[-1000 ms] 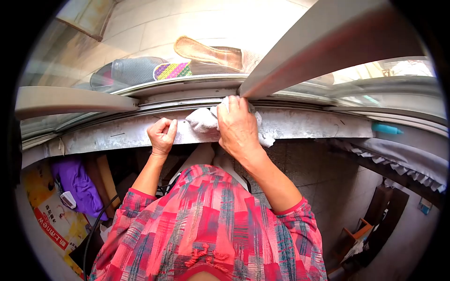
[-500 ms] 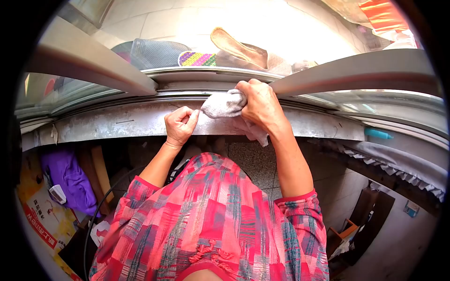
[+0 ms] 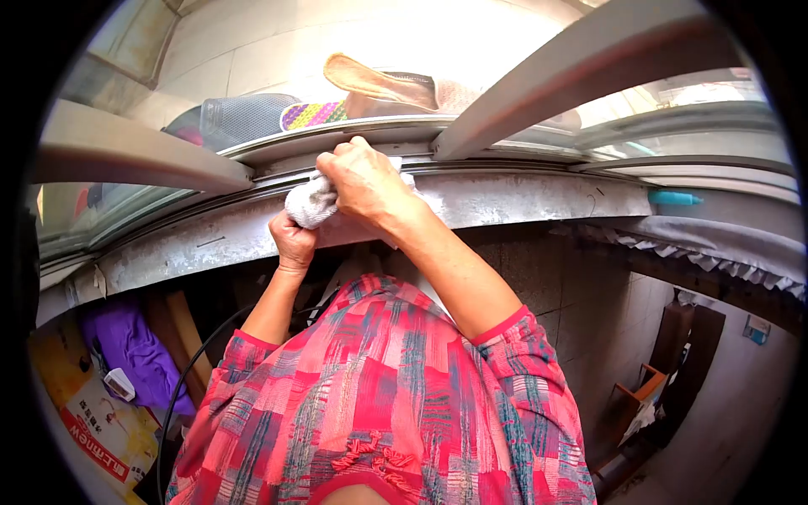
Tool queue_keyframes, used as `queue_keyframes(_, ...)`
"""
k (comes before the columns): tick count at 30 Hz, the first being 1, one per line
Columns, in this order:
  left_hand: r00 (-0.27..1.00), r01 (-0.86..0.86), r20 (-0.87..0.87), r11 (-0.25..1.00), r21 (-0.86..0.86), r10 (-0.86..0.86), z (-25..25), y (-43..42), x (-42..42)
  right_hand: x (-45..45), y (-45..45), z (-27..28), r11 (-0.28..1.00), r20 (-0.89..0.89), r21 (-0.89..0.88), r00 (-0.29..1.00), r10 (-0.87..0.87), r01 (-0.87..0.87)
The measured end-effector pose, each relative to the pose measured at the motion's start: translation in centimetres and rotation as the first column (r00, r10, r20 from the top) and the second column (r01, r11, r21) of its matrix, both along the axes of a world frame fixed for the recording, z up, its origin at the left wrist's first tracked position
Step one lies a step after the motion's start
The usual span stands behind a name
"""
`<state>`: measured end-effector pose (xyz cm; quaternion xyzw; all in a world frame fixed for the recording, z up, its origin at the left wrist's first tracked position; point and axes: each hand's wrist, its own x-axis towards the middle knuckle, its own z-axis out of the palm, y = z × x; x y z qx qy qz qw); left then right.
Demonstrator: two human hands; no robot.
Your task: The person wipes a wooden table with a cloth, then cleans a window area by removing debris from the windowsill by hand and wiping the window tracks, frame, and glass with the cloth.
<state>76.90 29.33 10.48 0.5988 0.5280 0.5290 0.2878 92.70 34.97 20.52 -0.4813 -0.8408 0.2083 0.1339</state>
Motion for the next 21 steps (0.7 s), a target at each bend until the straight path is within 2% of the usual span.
queue_keyframes(4,0.999,-0.039,0.023,0.999,0.019,0.039,0.0,0.3,0.8,2.5,-1.0,-0.2,0.998,0.039,-0.044,0.998,-0.048,0.05)
queue_keyframes(5,0.999,-0.047,0.012,0.999,0.028,0.046,0.3,0.3,0.8,3.8,-1.4,-0.2,0.994,0.03,0.036,0.994,-0.101,0.1)
queue_keyframes(7,0.996,-0.078,-0.056,0.968,-0.239,0.067,1.5,-0.3,0.8,6.8,-1.6,-1.3,0.978,-0.038,0.156,0.99,-0.137,0.141)
queue_keyframes(8,0.99,-0.141,-0.038,0.968,-0.207,0.136,1.8,-0.4,1.1,8.1,-1.6,-1.9,0.98,-0.014,0.164,0.994,-0.108,0.109)
queue_keyframes(11,0.923,-0.232,0.252,0.942,-0.245,0.292,4.5,-1.2,1.4,9.4,-3.0,-1.4,0.978,-0.096,0.199,0.995,-0.04,0.058)
queue_keyframes(12,0.885,-0.304,0.308,0.934,-0.186,0.35,6.4,-1.4,1.9,10.1,-3.6,-1.5,0.971,-0.165,0.238,0.985,0.047,-0.006)
queue_keyframes(13,0.821,-0.318,0.432,0.927,-0.199,0.374,8.5,-1.9,2.0,11.0,-4.3,-1.7,0.956,-0.228,0.284,0.964,0.137,-0.068)
queue_keyframes(15,0.675,-0.419,0.622,0.9,-0.118,0.396,12.3,-2.2,2.2,13.0,-6.1,-1.9,0.962,-0.24,0.251,0.956,0.167,-0.105)
queue_keyframes(17,0.486,-0.446,0.822,0.893,-0.06,0.298,15.7,-2.4,1.5,14.3,-7.3,-1.2,0.959,-0.253,0.255,0.948,0.191,-0.125)
queue_keyframes(18,0.437,-0.486,0.864,0.874,-0.007,0.25,17.3,-2.4,1.2,14.6,-7.5,-0.4,0.946,-0.254,0.295,0.944,0.211,-0.132)
queue_keyframes(20,0.466,-0.482,0.883,0.852,0.202,0.055,20.2,-2.7,0.7,15.3,-8.1,1.1,0.928,-0.256,0.34,0.935,0.246,-0.151)
queue_keyframes(21,0.478,-0.516,0.878,0.815,0.264,0.018,21.9,-2.7,1.5,15.7,-8.5,1.8,0.938,-0.228,0.294,0.94,0.253,-0.181)
